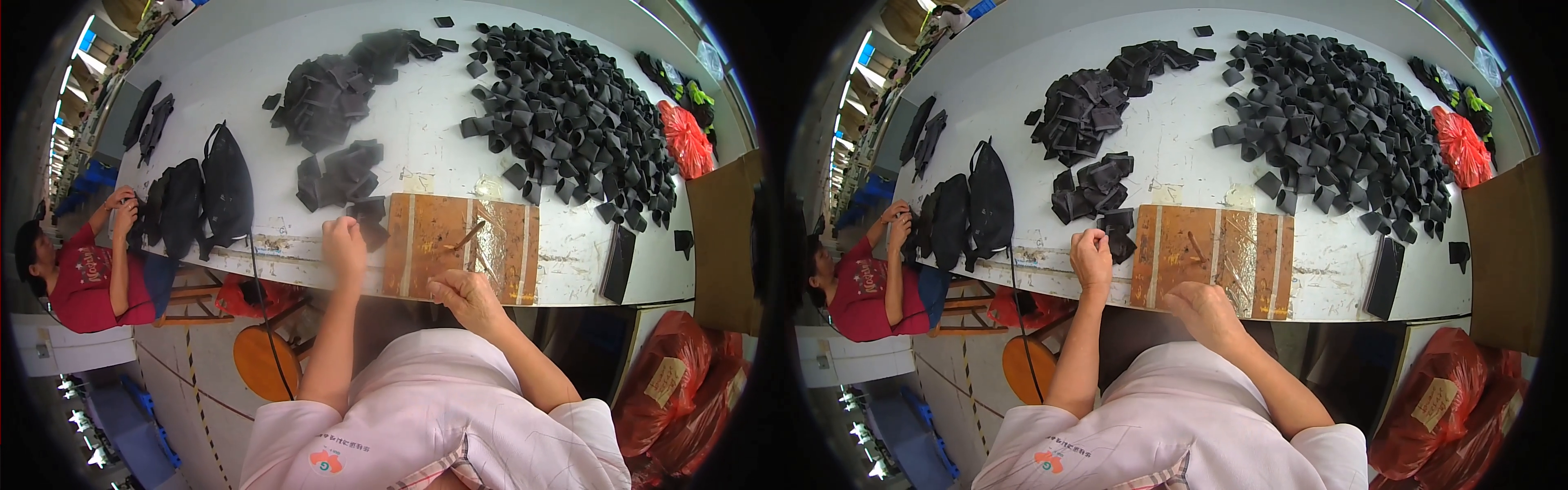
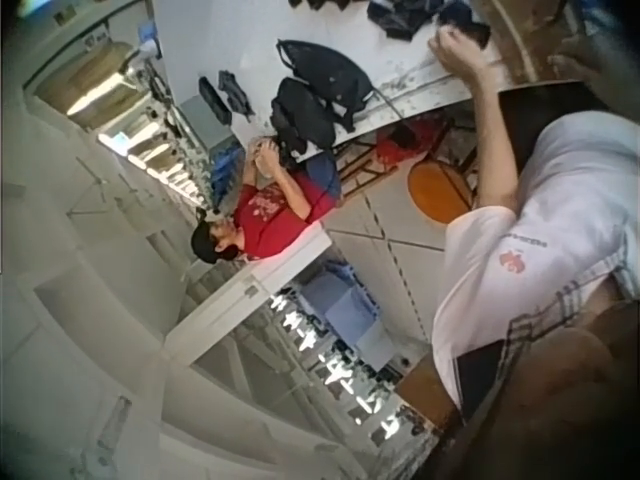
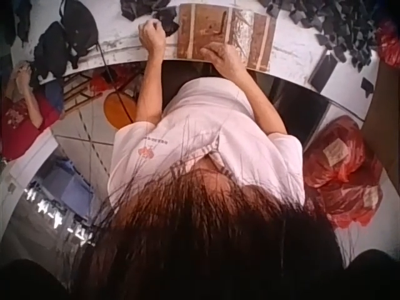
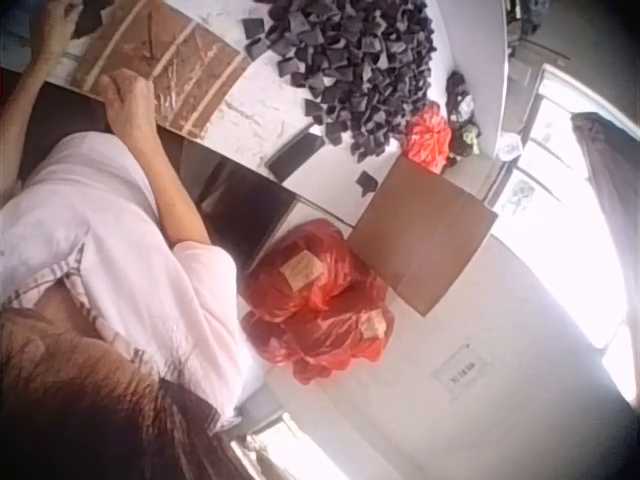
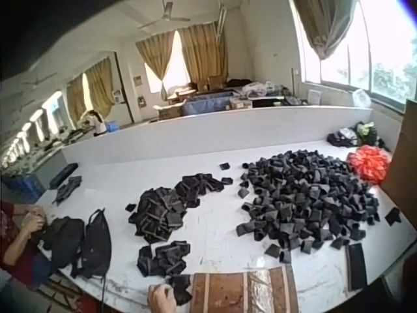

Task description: Inspecting and preparing small black plastic or rubber components on a factory workbench using a small wooden stick for application or sorting.

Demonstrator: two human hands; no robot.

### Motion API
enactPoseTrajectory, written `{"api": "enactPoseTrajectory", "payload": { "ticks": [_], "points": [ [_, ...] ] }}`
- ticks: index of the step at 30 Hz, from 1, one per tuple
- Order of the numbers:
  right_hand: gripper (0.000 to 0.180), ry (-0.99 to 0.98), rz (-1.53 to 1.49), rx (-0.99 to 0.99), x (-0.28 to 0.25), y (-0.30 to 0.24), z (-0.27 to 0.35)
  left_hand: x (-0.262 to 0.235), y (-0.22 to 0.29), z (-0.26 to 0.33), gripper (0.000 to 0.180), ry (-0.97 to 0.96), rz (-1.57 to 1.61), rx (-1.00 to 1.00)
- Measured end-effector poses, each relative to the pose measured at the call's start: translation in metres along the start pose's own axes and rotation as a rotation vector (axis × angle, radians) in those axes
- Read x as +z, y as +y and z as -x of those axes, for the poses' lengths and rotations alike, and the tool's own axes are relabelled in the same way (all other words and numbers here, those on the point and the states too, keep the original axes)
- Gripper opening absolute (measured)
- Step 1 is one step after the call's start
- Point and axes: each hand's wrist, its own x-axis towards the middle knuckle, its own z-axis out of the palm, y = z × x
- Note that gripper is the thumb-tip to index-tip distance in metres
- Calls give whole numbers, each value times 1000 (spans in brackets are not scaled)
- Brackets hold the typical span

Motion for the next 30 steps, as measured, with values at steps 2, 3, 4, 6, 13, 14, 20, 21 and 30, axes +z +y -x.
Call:
{"api": "enactPoseTrajectory", "payload": {
  "ticks": [2, 3, 4, 6, 13, 14, 20, 21, 30],
  "points": [
    [21, -9, -32, 12, 0, 0, 0, -3, -1, -1, 8, 30, 29, 18],
    [21, -8, -33, 10, 0, -1, -1, -4, -3, -1, 8, 24, 38, 70],
    [21, -16, -28, 21, 0, -1, -2, -5, -4, -1, 8, 19, 47, 122],
    [21, -19, -23, 32, 2, 1, -4, -6, -3, 2, 7, 66, 131, 145],
    [31, -81, -955, 264, 24, -2, -31, -51, 43, 23, 25, 92, 314, 734],
    [32, -106, -1290, 338, 24, -6, -34, -56, 52, 30, 25, 46, 336, 798],
    [10, -10, -1430, 259, 21, 2, -31, -73, 88, 55, 14, 19, 827, 142],
    [10, -20, -1429, 243, 19, 2, -29, -76, 88, 53, 12, -225, 1227, -189],
    [11, -80, -1369, 205, 8, 3, -17, -76, 94, 48, 9, -708, 1429, -603]
  ]
}}
